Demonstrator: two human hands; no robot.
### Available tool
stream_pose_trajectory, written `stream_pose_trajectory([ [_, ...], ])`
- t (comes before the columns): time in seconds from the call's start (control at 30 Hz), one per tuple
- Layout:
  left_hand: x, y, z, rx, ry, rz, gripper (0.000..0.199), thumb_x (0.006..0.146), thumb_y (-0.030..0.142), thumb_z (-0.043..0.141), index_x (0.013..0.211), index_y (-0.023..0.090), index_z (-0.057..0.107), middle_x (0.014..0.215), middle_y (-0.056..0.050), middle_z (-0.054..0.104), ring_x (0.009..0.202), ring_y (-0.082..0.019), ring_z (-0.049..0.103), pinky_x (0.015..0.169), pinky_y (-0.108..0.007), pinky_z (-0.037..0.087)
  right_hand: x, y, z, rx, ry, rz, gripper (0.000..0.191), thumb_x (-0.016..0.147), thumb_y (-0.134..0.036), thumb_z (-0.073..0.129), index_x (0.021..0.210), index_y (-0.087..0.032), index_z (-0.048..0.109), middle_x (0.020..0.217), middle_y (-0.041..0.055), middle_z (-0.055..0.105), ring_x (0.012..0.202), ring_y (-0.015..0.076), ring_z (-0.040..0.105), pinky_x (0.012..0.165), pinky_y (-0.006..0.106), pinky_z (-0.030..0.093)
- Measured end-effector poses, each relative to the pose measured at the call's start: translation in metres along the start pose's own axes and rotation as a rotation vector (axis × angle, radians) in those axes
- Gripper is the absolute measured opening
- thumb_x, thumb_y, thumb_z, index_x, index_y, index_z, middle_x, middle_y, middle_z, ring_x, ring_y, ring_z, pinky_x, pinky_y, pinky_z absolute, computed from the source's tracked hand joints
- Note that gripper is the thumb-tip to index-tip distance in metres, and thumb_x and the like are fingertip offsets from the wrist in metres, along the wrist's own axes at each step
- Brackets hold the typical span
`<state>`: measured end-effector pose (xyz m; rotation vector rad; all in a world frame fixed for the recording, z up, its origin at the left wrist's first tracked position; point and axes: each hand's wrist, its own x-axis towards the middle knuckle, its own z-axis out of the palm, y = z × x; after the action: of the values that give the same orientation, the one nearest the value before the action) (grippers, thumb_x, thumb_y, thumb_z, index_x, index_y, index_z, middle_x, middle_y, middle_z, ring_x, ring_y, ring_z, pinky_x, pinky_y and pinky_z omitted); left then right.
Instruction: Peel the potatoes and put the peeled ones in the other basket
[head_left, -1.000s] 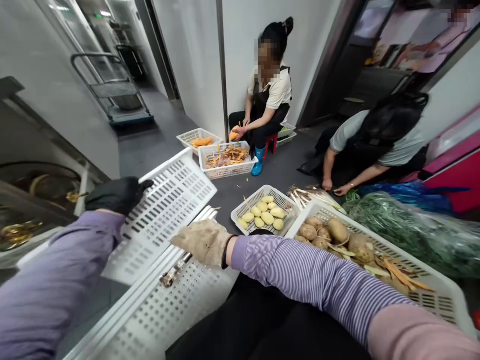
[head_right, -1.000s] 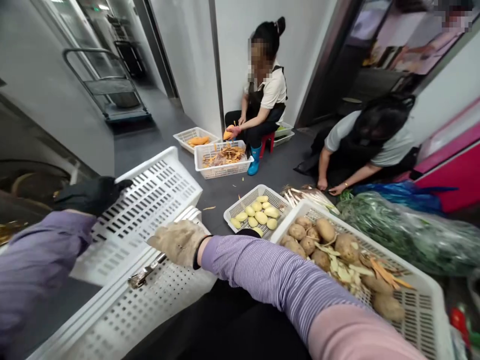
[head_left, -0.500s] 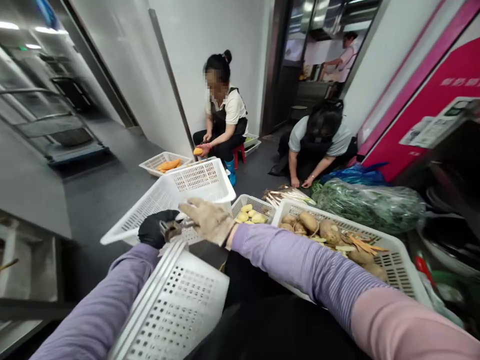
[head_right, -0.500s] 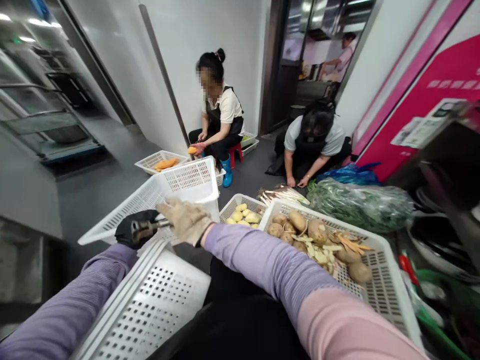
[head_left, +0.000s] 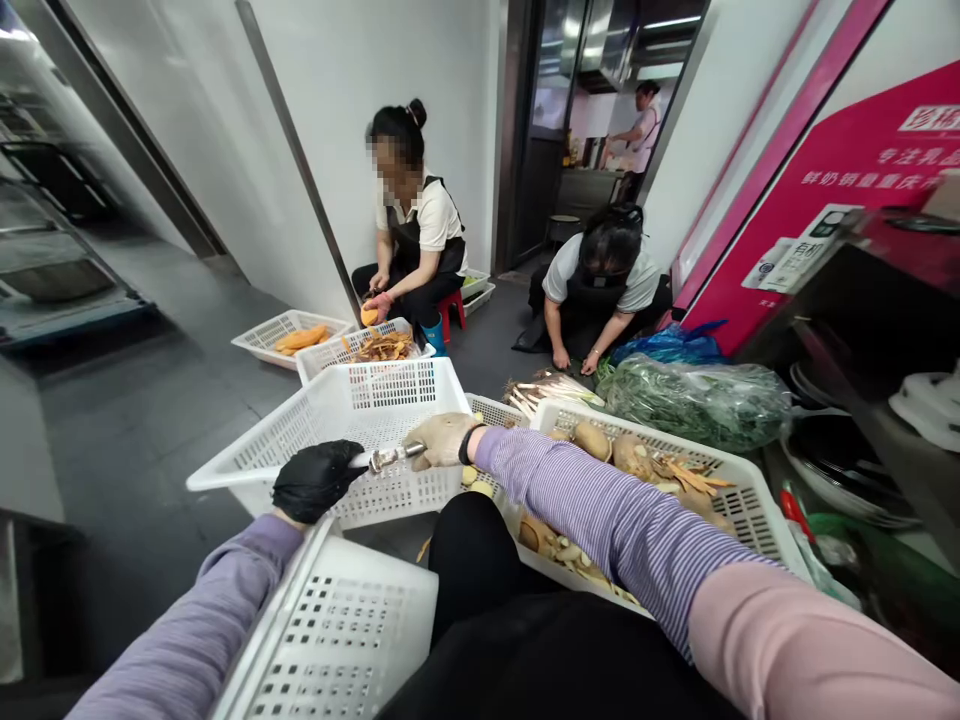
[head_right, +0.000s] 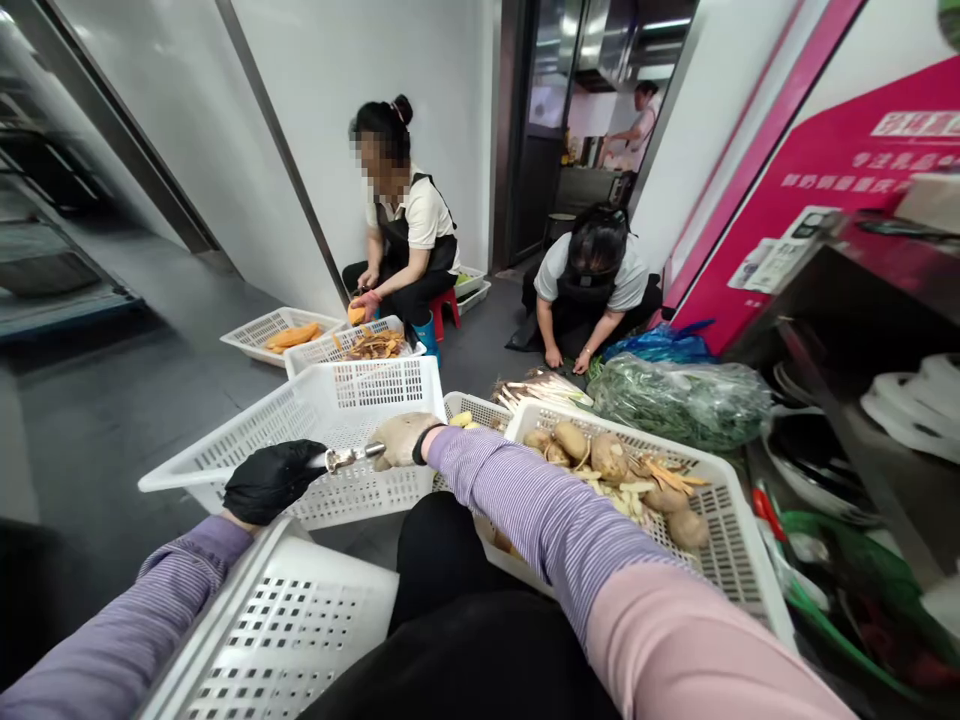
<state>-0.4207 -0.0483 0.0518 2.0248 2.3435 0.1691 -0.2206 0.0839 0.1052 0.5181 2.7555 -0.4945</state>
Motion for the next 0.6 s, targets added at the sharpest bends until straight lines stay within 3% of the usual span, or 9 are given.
stream_pose_trajectory([
  [0.17, 0.002, 0.006, 0.000, 0.043, 0.020, 0.017, 0.043, 0.088, 0.044, 0.042, 0.108, 0.022, 0.073, 0.109, -0.014, 0.074, 0.103, -0.033, 0.067, 0.091, -0.043, 0.051, -0.002, -0.008, 0.017, -0.213, 0.144, 0.061, 0.024, 0.084, -0.011, 0.057, 0.102, -0.011, 0.071, 0.103, 0.0140, 0.074, 0.096, 0.0293, 0.071, 0.075, 0.039, 0.055],
  [0.27, -0.002, 0.013, -0.003, 0.065, 0.140, 0.028, 0.046, 0.091, 0.044, 0.040, 0.116, 0.021, 0.070, 0.113, -0.014, 0.073, 0.105, -0.033, 0.066, 0.093, -0.045, 0.050, -0.016, -0.003, 0.010, -0.263, 0.214, 0.049, 0.026, 0.086, -0.007, 0.050, 0.100, -0.010, 0.072, 0.102, 0.0144, 0.074, 0.099, 0.0299, 0.070, 0.076, 0.039, 0.054],
  [0.37, -0.010, 0.021, -0.012, 0.048, 0.349, 0.008, 0.047, 0.093, 0.041, 0.039, 0.128, 0.019, 0.062, 0.127, -0.015, 0.065, 0.121, -0.034, 0.058, 0.105, -0.049, 0.043, -0.044, 0.012, -0.018, -0.293, 0.246, 0.140, 0.028, 0.090, -0.011, 0.049, 0.106, -0.013, 0.072, 0.104, 0.0145, 0.074, 0.098, 0.0295, 0.071, 0.073, 0.035, 0.052],
  [0.47, -0.018, 0.023, -0.017, -0.012, 0.526, -0.111, 0.049, 0.093, 0.038, 0.043, 0.136, 0.016, 0.054, 0.139, -0.016, 0.056, 0.134, -0.034, 0.046, 0.115, -0.050, 0.035, -0.081, 0.032, -0.056, -0.373, 0.295, 0.216, 0.029, 0.093, -0.017, 0.049, 0.109, -0.014, 0.072, 0.103, 0.0174, 0.074, 0.096, 0.0304, 0.071, 0.069, 0.033, 0.046],
  [0.53, -0.018, 0.020, -0.015, -0.070, 0.540, -0.194, 0.052, 0.091, 0.036, 0.045, 0.137, 0.014, 0.051, 0.141, -0.018, 0.053, 0.136, -0.034, 0.045, 0.115, -0.049, 0.036, -0.105, 0.047, -0.078, -0.450, 0.281, 0.316, 0.026, 0.090, -0.018, 0.055, 0.109, -0.014, 0.073, 0.101, 0.0170, 0.074, 0.098, 0.0302, 0.069, 0.070, 0.032, 0.041],
  [0.6, -0.015, 0.013, -0.008, -0.131, 0.431, -0.247, 0.053, 0.090, 0.035, 0.043, 0.137, 0.012, 0.050, 0.138, -0.019, 0.055, 0.133, -0.032, 0.049, 0.111, -0.045, 0.041, -0.123, 0.062, -0.094, -0.518, 0.309, 0.358, 0.023, 0.090, -0.018, 0.058, 0.105, -0.014, 0.074, 0.095, 0.0171, 0.073, 0.096, 0.0276, 0.069, 0.068, 0.031, 0.035],
])
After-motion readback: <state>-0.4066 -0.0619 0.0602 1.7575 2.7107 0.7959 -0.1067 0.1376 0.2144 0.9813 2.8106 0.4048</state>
